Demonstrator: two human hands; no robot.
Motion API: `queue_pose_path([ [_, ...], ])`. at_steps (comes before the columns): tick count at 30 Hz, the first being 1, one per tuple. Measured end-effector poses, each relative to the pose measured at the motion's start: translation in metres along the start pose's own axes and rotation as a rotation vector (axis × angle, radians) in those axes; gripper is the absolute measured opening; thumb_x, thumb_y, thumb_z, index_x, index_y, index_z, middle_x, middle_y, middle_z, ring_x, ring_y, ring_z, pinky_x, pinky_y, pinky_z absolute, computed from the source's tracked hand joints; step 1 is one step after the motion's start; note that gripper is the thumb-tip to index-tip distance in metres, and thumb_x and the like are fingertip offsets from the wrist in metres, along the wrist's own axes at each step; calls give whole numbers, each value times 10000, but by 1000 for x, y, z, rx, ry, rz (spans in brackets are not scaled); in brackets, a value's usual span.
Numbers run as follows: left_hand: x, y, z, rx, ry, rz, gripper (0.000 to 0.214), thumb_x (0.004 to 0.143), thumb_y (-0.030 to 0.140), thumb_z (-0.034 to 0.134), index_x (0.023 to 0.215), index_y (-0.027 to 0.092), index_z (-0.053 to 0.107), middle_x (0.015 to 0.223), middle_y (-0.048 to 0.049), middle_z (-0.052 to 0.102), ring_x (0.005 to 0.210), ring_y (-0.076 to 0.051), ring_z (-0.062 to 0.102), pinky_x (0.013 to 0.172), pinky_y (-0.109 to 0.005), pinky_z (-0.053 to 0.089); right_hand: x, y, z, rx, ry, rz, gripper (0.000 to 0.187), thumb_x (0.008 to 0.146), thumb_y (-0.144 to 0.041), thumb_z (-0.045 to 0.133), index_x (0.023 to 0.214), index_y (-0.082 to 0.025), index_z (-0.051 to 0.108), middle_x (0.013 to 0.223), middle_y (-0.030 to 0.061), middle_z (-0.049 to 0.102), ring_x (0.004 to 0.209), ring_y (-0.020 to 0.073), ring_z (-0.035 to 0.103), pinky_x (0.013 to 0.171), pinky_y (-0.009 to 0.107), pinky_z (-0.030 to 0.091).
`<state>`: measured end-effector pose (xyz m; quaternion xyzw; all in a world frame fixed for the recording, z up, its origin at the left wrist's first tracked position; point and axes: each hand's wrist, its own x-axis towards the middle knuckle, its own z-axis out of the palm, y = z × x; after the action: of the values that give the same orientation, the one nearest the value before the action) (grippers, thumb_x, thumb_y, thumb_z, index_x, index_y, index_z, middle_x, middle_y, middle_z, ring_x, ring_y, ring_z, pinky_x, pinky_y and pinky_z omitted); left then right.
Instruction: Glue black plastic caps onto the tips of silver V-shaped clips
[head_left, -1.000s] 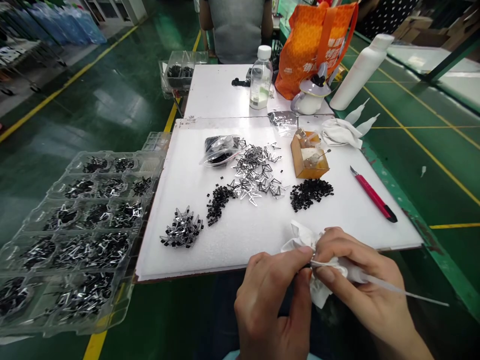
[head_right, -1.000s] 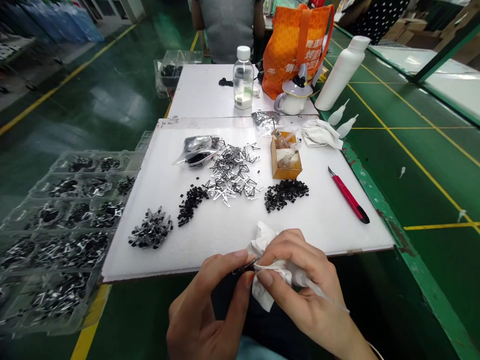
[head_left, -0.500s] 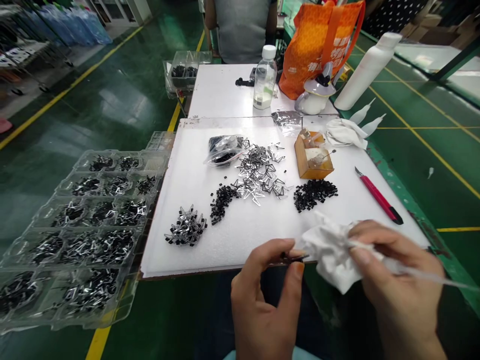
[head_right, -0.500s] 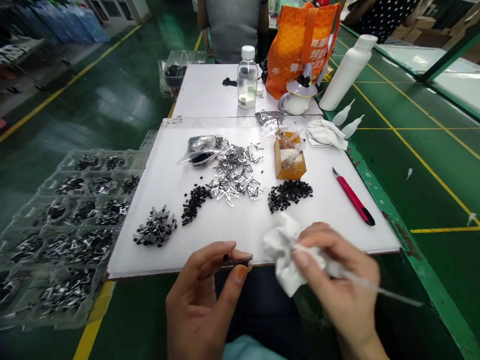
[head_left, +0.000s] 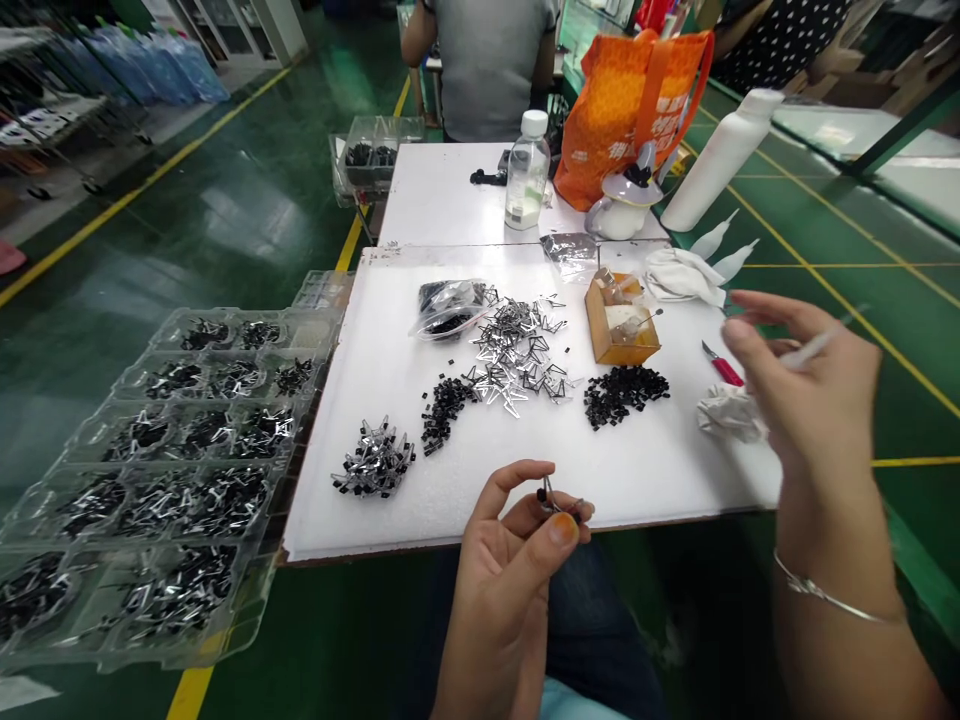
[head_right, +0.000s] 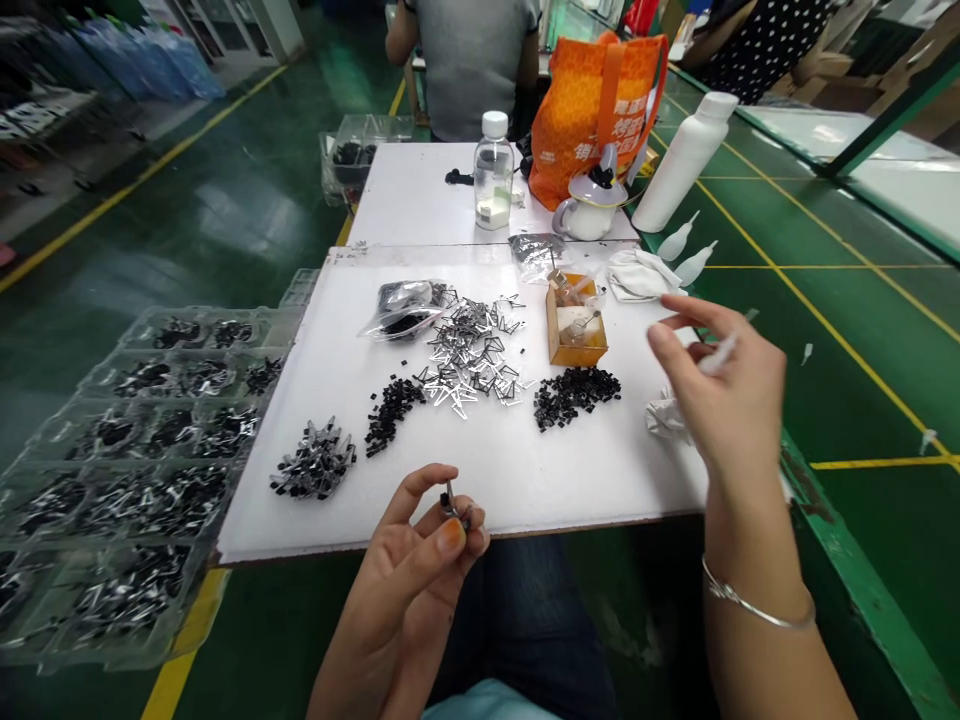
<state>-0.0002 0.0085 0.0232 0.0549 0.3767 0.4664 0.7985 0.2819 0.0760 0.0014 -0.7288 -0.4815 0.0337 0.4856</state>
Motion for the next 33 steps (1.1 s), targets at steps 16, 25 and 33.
queue_pose_path([
  [16,-4,1,1,41,10,227,347,680,271,1026,947,278,805,796,36,767,771,-89,680,761,-159,555,1,-42,35,21,295,-270,351,986,-489,617,855,-185,734,795,66,685,666,189,567,663,354,396],
  [25,-6,-7,-1,174,45,352,276,782,312,961,988,284,780,848,18,739,864,-134,665,805,-203,530,-99,-93,-4,505,68,-84,220,966,-419,703,767,-329,682,629,-5,455,546,209,407,694,479,513],
  [33,-9,-8,-1,227,73,325,265,807,325,935,1002,283,760,865,7,719,882,-160,648,825,-250,512,-105,-94,-1,530,41,-76,275,960,-472,726,763,-281,700,632,12,495,556,195,440,446,337,338],
])
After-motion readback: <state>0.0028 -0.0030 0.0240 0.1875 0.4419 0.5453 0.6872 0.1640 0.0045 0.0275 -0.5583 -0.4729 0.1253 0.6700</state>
